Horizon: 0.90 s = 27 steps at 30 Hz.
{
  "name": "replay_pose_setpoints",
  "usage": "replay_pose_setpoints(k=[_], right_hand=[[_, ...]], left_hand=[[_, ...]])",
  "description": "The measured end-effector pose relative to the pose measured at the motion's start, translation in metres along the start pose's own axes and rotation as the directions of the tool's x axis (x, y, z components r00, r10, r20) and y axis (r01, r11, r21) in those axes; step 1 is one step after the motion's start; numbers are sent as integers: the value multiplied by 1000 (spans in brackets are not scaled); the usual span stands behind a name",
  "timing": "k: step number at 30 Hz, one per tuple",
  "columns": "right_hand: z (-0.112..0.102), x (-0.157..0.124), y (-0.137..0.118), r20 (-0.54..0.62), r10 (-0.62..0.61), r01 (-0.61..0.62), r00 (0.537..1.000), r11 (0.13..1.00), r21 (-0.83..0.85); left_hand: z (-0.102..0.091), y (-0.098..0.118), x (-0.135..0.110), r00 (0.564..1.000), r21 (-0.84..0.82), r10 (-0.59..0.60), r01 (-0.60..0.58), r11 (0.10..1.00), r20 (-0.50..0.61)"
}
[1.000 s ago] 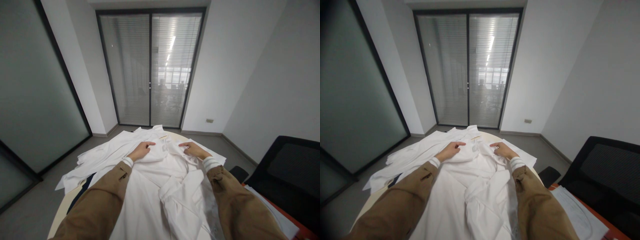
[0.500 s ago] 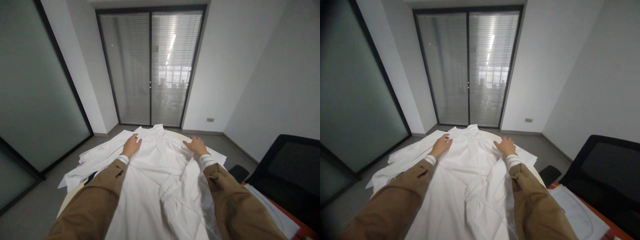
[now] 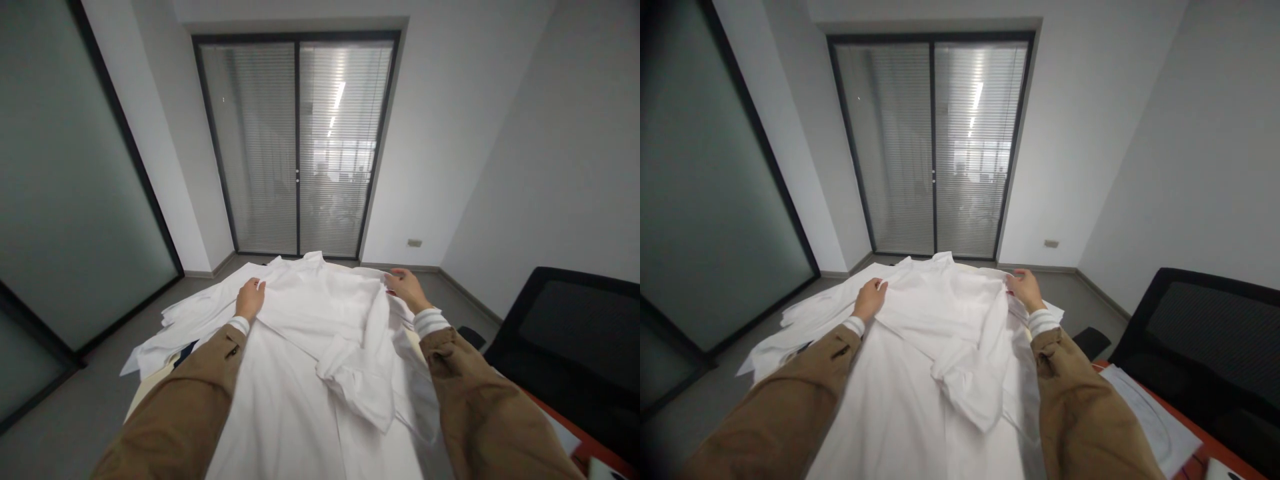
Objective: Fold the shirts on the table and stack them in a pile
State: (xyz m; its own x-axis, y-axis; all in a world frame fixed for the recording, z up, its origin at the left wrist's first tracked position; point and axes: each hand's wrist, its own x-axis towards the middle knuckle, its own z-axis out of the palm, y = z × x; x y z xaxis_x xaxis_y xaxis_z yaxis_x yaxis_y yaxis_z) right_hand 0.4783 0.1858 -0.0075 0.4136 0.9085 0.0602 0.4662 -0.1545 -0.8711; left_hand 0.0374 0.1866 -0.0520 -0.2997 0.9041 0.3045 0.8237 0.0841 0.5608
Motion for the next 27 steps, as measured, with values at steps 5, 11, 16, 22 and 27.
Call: replay_pose_setpoints(k=[5,11,16,22,27], right_hand=[[-1,-13,-2,199,72,-75,977,997,11],[-24,-38,9,457,329,-142,826,907,-397],[-36,-74,21,704,451,28,548,831,-555],[-40,-105,43,800,392,148,454,852,-502],[-44,-116,55,787,544,74,291,808,-585]], left_hand=[[-11,9,-23,977,53,149,-142,988,-151],[-8,34,-70,923,103,376,-383,918,80],[19,38,-111,849,105,486,-514,852,208],[40,25,-136,765,109,594,-632,768,248],[34,22,-140,648,37,644,-716,697,406]])
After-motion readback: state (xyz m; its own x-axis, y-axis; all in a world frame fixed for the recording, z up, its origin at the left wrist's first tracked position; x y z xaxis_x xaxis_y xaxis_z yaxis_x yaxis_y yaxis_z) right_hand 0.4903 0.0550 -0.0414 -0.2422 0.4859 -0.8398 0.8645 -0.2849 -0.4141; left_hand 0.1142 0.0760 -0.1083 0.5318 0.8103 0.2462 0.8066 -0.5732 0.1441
